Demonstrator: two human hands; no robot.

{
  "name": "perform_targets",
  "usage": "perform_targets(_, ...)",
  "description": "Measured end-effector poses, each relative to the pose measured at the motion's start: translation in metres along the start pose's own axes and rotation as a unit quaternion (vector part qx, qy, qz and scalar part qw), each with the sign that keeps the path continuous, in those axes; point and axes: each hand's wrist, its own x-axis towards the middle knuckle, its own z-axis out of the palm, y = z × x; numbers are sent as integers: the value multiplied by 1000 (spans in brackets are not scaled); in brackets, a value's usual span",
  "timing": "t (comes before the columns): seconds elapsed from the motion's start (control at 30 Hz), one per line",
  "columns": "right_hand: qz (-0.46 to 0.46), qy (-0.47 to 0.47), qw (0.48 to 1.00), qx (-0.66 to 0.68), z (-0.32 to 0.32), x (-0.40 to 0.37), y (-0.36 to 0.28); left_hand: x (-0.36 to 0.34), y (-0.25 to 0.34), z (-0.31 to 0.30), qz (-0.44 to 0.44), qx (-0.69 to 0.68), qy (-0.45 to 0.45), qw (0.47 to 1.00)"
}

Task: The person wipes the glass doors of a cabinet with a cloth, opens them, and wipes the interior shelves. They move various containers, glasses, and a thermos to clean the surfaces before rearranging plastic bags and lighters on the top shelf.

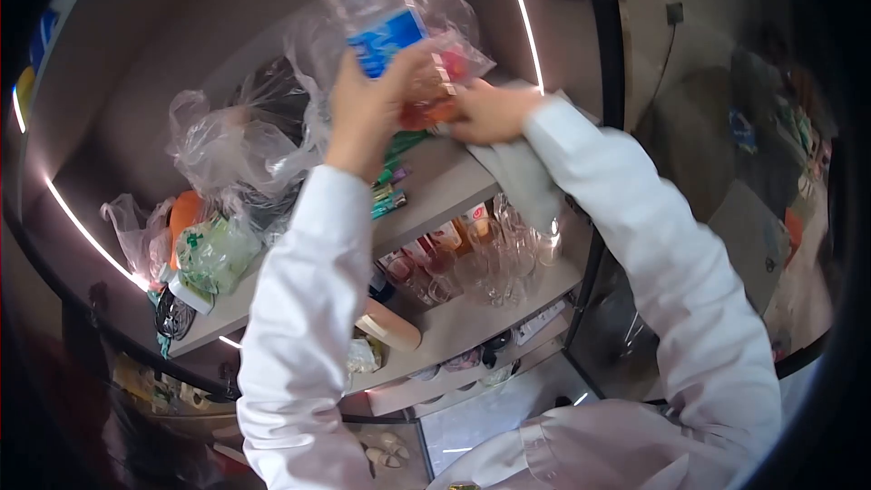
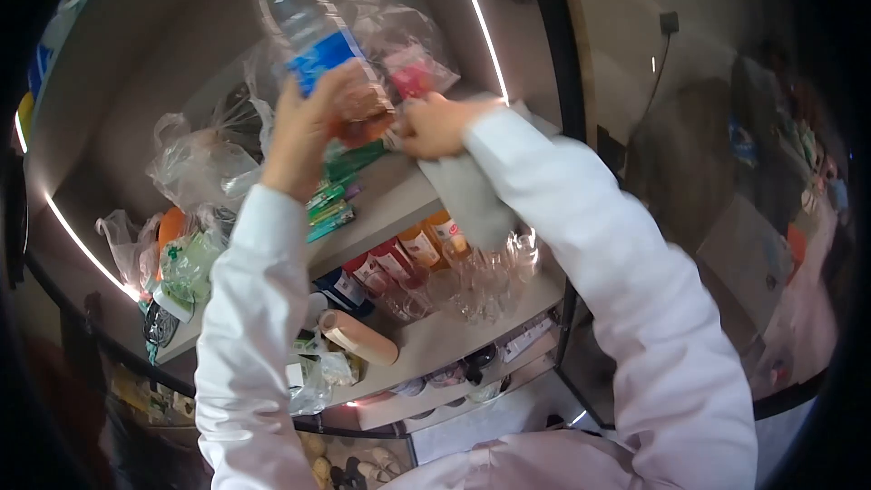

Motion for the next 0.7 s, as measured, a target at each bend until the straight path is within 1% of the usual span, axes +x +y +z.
perform_targets(0.03,-54,125,990,-17,24,-12,18,1,-5,9,25,-8,0,1000)
perform_targets(0.07,-154,199,967,-32,18,-44,11,4,-11,18,52,-15,1,999)
perform_targets(0.1,-223,270,937,1,23,-69,11,11,-24,27,71,-4,6,997)
perform_targets(0.13,-212,284,935,32,21,-101,-2,19,-39,36,89,9,13,996)
perform_targets(0.17,-210,342,910,109,30,-126,-5,23,-50,47,93,10,3,996)
perform_targets(0.2,-182,323,913,168,35,-151,-11,28,-61,57,94,13,-8,995)
perform_targets(0.23,-186,324,903,214,43,-167,-13,33,-72,66,87,21,-11,996)
perform_targets(0.27,-148,294,924,197,51,-181,-10,37,-82,75,80,30,-16,996)
perform_targets(0.3,-137,330,901,246,62,-186,-14,38,-89,83,78,31,-18,996)
perform_targets(0.33,-128,339,896,256,68,-191,-11,40,-93,87,78,32,-16,996)
perform_targets(0.4,-138,350,890,256,69,-196,-8,45,-103,94,22,33,-32,999)
perform_targets(0.43,-134,352,889,260,69,-198,-7,46,-99,91,-1,65,-55,996)
perform_targets(0.47,-144,358,885,261,66,-201,-7,42,-95,89,-5,68,-61,996)
perform_targets(0.5,-153,365,881,261,65,-204,-5,36,-92,87,-24,152,-46,987)
perform_targets(0.53,-147,368,880,264,65,-207,-3,30,-85,83,-40,236,-31,970)
perform_targets(0.57,-154,379,874,263,65,-209,-2,17,-74,69,100,309,-47,945)
perform_targets(0.6,-161,391,867,264,67,-210,0,6,-58,49,239,374,-64,894)
perform_targets(0.63,-162,397,862,269,68,-211,2,6,-39,26,312,462,-114,822)
perform_targets(0.67,-153,403,859,276,70,-211,3,6,-21,4,380,537,-164,735)
perform_targets(0.7,-156,404,857,281,71,-210,3,5,-6,-12,381,605,-152,683)
